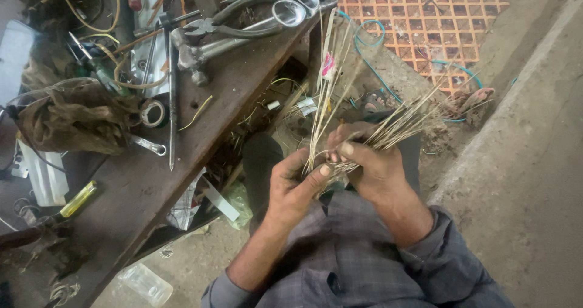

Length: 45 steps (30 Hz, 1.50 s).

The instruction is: The person sits at a workbench holding a bundle of thin wire strands, folding, aligning and gathering the strands together with both hands. They repeatedly fan out and re-gather the bundle, then reach up to a hanging coil of wire to pull more strands and continue gathering the bundle.

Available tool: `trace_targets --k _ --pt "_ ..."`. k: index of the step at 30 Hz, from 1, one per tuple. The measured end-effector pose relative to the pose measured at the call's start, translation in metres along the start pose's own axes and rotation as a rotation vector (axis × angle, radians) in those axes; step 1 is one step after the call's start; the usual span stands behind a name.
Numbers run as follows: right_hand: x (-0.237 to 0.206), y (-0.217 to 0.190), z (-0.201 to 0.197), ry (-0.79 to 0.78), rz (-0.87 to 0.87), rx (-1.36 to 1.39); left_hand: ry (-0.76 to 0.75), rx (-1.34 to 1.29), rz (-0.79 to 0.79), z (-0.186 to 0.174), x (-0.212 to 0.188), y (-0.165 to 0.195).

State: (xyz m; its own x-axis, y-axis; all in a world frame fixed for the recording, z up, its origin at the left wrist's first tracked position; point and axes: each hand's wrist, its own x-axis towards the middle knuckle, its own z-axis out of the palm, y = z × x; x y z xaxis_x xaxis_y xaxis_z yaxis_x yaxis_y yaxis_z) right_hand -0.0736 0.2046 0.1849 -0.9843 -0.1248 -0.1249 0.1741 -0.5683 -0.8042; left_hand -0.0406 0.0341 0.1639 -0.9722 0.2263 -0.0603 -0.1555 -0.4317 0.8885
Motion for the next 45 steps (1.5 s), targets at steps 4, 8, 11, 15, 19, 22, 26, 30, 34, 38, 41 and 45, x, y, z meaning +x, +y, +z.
trace_targets --k 4,8,11,15,19,22,26,30,34,38,41,45 --pt "0.003 0.001 -0.001 -0.167 0.031 0.351 0.022 -0.072 -0.024 0.000 0.001 -0.002" --pt "0.002 0.004 -0.006 -0.054 0.092 0.403 0.087 -0.084 -0.021 0.001 0.004 -0.004" --pt "0.002 0.006 -0.009 -0.123 0.054 0.391 0.051 0.123 0.097 0.002 0.004 -0.003" --pt "0.003 0.005 -0.009 -0.135 0.049 0.319 0.082 0.113 0.096 0.005 0.003 0.000" --pt "0.003 0.004 -0.003 -0.179 -0.110 0.220 0.096 0.143 0.158 0.008 0.006 0.002" --pt "0.001 0.002 0.001 -0.103 -0.102 0.198 0.104 0.169 0.149 0.008 0.006 0.002" --pt "0.002 0.001 0.002 -0.011 -0.018 0.244 0.075 0.212 0.259 0.008 0.005 0.002" --pt "0.003 0.001 0.003 -0.047 -0.055 0.293 0.132 0.098 0.117 0.010 0.005 0.001" --pt "0.000 0.000 0.003 -0.020 -0.010 0.318 0.122 0.098 0.143 0.010 0.005 0.001" --pt "-0.002 -0.001 0.005 0.070 -0.016 0.170 0.136 0.120 0.113 0.009 0.006 0.000" --pt "-0.002 -0.004 0.008 -0.086 -0.110 0.099 0.118 0.091 0.135 0.009 0.006 -0.001" --pt "0.002 -0.006 0.011 -0.168 -0.034 0.355 0.086 0.120 0.179 0.009 0.004 -0.001"
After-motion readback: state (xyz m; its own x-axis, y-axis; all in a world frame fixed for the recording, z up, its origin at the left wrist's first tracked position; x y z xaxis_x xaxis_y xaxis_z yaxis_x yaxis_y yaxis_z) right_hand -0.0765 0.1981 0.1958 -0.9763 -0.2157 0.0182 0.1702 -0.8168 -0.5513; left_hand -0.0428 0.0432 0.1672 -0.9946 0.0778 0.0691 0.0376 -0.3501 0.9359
